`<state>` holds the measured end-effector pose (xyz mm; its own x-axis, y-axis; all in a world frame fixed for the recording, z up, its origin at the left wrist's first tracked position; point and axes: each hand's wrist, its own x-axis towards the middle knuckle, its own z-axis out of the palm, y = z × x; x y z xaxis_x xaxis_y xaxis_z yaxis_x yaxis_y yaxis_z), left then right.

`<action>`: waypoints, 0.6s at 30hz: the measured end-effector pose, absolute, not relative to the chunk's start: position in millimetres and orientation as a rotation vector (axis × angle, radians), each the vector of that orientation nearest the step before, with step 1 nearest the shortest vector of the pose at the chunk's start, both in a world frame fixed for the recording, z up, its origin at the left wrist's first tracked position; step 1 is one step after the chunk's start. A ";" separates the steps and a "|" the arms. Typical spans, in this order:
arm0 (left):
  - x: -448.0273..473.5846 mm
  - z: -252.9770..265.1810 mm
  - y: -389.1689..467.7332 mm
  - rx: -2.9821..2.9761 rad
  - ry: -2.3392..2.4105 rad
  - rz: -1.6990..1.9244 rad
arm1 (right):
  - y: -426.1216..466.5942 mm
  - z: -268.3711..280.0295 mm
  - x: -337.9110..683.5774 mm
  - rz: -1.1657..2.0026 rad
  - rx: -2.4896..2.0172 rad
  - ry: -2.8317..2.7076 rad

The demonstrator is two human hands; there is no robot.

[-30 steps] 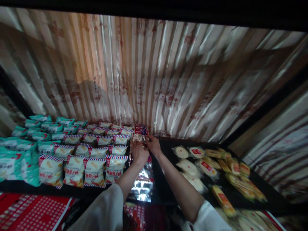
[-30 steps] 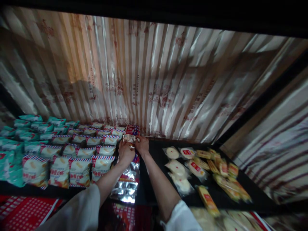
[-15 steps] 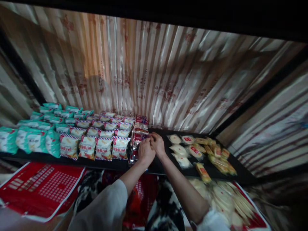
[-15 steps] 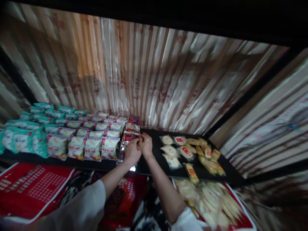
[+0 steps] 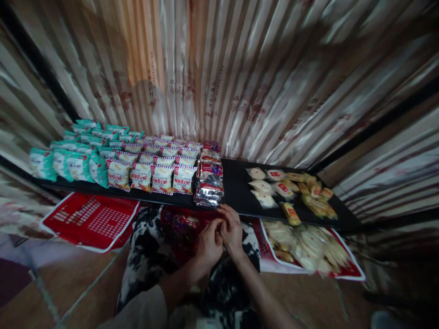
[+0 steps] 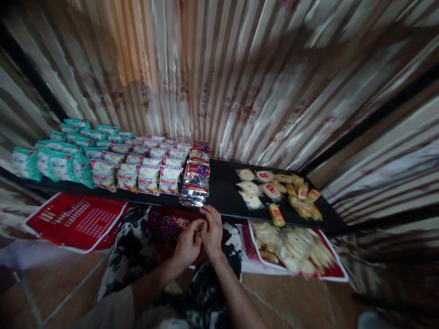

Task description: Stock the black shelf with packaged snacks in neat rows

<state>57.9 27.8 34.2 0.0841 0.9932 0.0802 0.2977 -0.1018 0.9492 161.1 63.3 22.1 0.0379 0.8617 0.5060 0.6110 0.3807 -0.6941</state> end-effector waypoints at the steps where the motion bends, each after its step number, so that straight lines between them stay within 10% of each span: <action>1: 54.9 26.8 23.2 1.500 1.326 1.048 | 56.6 14.3 158.3 0.348 -1.330 -1.669; 18: -7.4 -98.6 66.0 0.248 1.521 0.884 | 78.1 -96.2 88.0 1.137 -1.868 -2.081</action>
